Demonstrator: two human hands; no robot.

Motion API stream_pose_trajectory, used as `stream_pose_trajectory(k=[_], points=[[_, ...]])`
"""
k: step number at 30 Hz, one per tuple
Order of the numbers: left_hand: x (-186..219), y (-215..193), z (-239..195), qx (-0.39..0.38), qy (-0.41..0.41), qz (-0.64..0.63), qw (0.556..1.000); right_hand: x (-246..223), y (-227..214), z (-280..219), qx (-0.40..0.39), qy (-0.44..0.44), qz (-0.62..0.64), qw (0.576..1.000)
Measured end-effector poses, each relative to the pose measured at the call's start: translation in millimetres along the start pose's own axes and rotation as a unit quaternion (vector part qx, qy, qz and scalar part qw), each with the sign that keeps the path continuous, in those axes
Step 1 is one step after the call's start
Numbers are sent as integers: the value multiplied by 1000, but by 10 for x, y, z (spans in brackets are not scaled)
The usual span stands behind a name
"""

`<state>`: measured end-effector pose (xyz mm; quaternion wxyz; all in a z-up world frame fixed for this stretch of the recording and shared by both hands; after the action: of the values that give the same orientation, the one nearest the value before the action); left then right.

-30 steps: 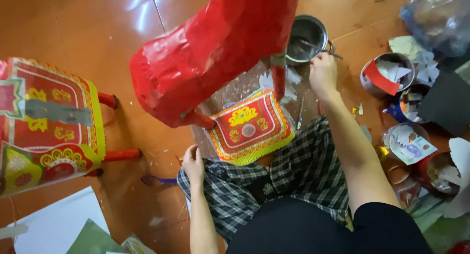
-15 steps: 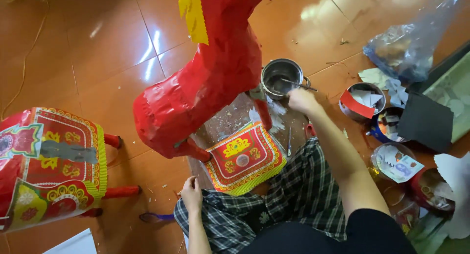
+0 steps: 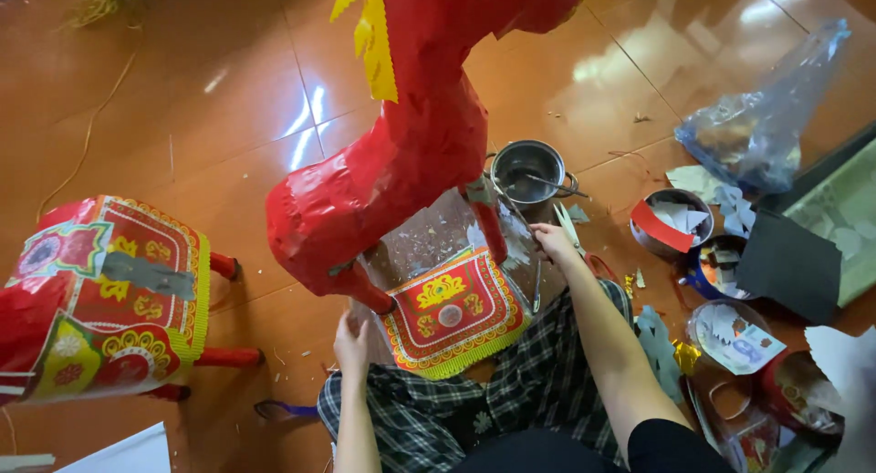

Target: Assembling and decorating traditional paper horses by gluing paper cutouts onto a frame.

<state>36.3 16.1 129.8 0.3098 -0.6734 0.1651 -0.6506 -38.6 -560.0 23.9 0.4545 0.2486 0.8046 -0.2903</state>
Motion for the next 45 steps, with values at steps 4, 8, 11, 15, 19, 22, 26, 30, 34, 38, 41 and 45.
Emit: stream_pose_trajectory(k=[4, 8, 11, 15, 19, 22, 26, 30, 34, 38, 41, 45], points=[[387, 173, 309, 19, -13, -50, 998, -653, -110, -614, 5, 15, 141, 990], [294, 438, 487, 69, -12, -199, 977, -1171, -396, -964, 27, -82, 191, 978], [444, 296, 418, 80, -28, -87, 993, -1774, -669, -1452, 60, -140, 247, 957], [440, 247, 425, 103, -26, -143, 984, -2529, -738, -1958, 63, -280, 302, 909], [339, 251, 498, 114, 0, -124, 986, -3265, -574, -2339, 52, -334, 297, 893], [533, 137, 369, 103, -33, -178, 978, -3639, -453, -2462, 70, -369, 286, 881], [535, 147, 413, 99, -21, -173, 980, -3639, -325, -2579, 60, -372, 289, 880], [501, 174, 478, 100, -8, -166, 981, -3752, -389, -2615, 64, -366, 315, 874], [409, 198, 439, 99, 0, -157, 983, -3748, -313, -2591, 65, -401, 289, 867], [423, 180, 430, 88, 9, -150, 985, -3558, -256, -2461, 85, -394, 294, 867], [437, 175, 423, 62, 17, -124, 990, -3679, -297, -2488, 90, -396, 323, 855], [30, 203, 509, 22, 3, -57, 998, -3614, -285, -2504, 116, -433, 280, 849]])
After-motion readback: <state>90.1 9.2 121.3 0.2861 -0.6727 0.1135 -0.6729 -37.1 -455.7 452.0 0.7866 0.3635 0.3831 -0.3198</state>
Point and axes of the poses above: each hand's wrist, its own z-axis towards the middle knuckle, its own y-axis out of the palm, x = y × z, the point moved 9 cm from there along z, towards the middle knuckle, and after that the axes turned 14 degrees about x, right-handed, at the moved point
